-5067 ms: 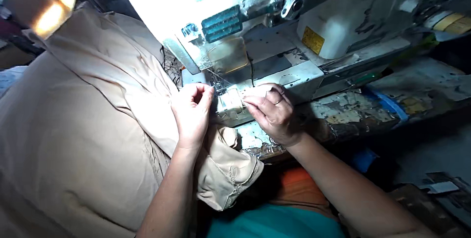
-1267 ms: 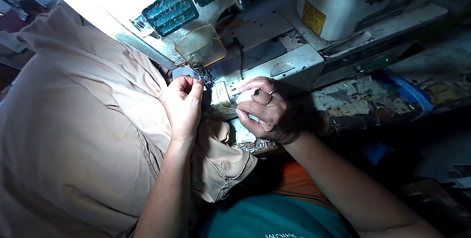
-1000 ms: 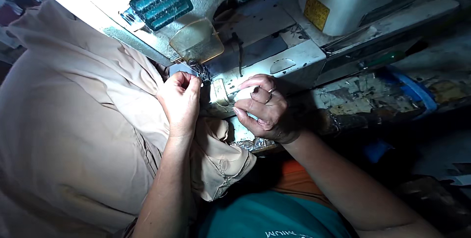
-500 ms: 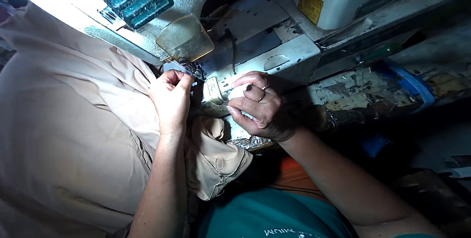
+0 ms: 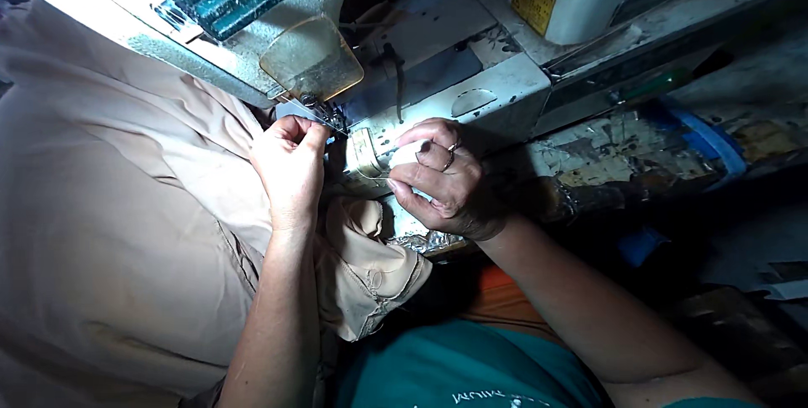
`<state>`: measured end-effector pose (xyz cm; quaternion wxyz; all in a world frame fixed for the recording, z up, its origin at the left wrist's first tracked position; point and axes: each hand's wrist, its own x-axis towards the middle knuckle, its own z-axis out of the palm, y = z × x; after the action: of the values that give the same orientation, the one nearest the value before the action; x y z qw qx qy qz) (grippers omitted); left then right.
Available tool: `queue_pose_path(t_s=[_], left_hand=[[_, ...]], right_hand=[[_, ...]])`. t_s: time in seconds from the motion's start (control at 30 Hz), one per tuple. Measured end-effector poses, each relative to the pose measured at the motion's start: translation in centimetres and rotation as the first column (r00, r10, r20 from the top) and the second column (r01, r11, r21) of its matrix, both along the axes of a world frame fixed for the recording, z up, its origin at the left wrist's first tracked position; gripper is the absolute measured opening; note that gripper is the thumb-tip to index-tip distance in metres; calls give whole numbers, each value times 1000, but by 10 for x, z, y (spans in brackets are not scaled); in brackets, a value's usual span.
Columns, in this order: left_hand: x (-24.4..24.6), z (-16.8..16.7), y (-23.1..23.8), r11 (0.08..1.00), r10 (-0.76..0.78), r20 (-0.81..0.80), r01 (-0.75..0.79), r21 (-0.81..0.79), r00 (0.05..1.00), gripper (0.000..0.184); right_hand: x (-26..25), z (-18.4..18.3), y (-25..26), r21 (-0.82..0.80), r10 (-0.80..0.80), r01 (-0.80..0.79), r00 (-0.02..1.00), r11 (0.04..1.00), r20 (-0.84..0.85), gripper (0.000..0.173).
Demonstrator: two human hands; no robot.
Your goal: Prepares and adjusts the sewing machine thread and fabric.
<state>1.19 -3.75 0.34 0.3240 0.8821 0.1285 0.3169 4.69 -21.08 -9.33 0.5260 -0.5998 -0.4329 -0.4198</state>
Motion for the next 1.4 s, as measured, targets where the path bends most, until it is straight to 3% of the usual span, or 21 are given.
queue_pose_path(t_s=[0.47, 1.4], left_hand=[[-1, 2, 2, 996, -68, 24, 69, -62, 997, 22], [0, 2, 1, 998, -44, 6, 44, -49, 999, 22]], right_hand=[[1, 0, 0, 1, -2, 2, 1000, 1000, 17, 12], [0, 1, 0, 12, 5, -5, 1000, 1000, 8, 11]])
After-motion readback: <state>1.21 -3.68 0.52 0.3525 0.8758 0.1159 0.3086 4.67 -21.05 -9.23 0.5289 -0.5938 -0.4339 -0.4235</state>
